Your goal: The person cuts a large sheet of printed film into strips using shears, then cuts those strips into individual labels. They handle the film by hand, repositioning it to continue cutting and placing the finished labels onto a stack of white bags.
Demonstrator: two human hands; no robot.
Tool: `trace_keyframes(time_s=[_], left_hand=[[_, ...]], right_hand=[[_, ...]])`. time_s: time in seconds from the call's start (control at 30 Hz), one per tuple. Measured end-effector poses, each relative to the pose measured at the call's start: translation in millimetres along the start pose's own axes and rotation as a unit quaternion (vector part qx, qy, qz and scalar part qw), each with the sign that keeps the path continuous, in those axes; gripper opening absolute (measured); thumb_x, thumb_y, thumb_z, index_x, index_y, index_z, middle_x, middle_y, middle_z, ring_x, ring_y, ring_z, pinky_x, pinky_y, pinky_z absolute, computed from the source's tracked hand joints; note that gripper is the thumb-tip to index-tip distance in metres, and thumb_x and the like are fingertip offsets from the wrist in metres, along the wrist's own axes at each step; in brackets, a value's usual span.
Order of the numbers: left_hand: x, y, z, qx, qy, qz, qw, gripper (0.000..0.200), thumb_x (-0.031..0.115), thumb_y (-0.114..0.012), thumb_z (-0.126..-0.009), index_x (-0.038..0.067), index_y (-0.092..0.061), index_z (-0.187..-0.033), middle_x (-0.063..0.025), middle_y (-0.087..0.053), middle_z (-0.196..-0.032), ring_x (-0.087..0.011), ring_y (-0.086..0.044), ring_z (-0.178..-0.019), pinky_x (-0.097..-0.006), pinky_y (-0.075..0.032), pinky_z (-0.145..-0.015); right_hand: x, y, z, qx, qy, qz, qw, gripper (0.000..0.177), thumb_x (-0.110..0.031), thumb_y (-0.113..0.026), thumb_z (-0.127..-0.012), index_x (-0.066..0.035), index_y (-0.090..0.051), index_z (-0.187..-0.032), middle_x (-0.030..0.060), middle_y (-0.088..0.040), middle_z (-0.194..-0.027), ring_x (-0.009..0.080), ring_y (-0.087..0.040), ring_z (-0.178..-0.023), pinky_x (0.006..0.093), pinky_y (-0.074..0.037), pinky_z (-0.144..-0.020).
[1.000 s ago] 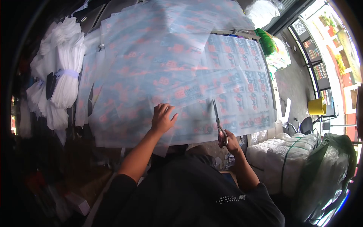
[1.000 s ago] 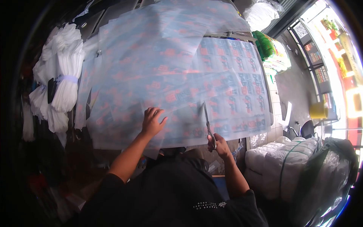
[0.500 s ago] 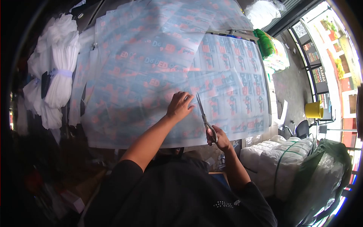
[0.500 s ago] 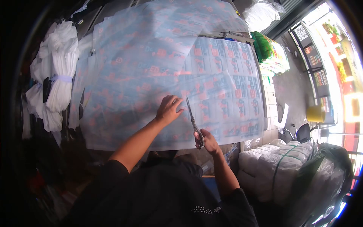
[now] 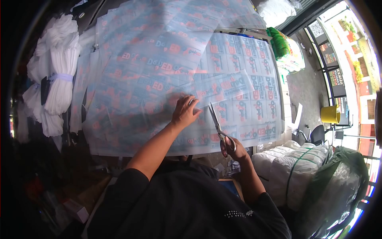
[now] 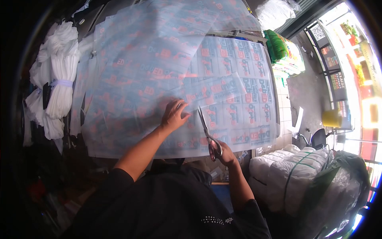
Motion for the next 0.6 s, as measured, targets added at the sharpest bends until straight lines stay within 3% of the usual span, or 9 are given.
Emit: trace_keyframes(time_s=[0.3,0.4,0.47,0.6], left_hand=[[1,5,-5,-0.003,0.005,0.010,1.000,0.050,0.022,-0.077,-0.068,0.008,-0.055,-0.111,-0.0110,-0.051,-0.118,-0.0283,-0.046,-0.114,-0.0414,-0.035,-0.097],[5,13,-14,0.021,-0.030,0.001,0.999,0.041,0.015,-0.075,-0.068,0.008,-0.057,-0.104,-0.0076,-0.056,-0.105,-0.0256,-0.051,-0.104,-0.0397,-0.038,-0.092],[6,8,-14,0.035,-0.104,0.007,0.994,0.027,0.008,-0.072,-0.066,0.007,-0.059,-0.090,-0.0040,-0.058,-0.090,-0.0229,-0.056,-0.090,-0.0375,-0.042,-0.082],[7,15,-8,0.076,-0.179,0.012,0.981,0.018,0.004,-0.070,-0.065,0.007,-0.060,-0.080,-0.0023,-0.057,-0.082,-0.0212,-0.057,-0.081,-0.0354,-0.043,-0.073]], right_hand=[[-7,-6,-7,-0.019,0.005,-0.007,1.000,0.044,-0.046,-0.053,-0.090,-0.002,-0.052,-0.089,0.0049,-0.052,-0.066,0.0138,-0.050,-0.053,0.0259,-0.041,-0.049],[-10,-13,-12,-0.032,0.013,-0.007,0.999,0.042,-0.045,-0.055,-0.089,-0.003,-0.051,-0.087,0.0043,-0.052,-0.067,0.0136,-0.051,-0.053,0.0257,-0.042,-0.049],[-8,-16,-15,-0.028,-0.005,-0.005,1.000,0.042,-0.045,-0.057,-0.088,-0.004,-0.051,-0.085,0.0042,-0.052,-0.067,0.0133,-0.052,-0.054,0.0259,-0.042,-0.049],[-19,-28,-21,0.007,-0.014,0.053,0.998,0.047,-0.048,-0.061,-0.084,-0.002,-0.050,-0.082,0.0051,-0.053,-0.069,0.0132,-0.055,-0.056,0.0266,-0.045,-0.052]])
Point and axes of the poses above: each hand's wrist, its own z-axis away from the middle knuckle, its own y-axis out of the back of the hand, x = y × z, the point moved 6 cm from there along -z, towards the middle knuckle
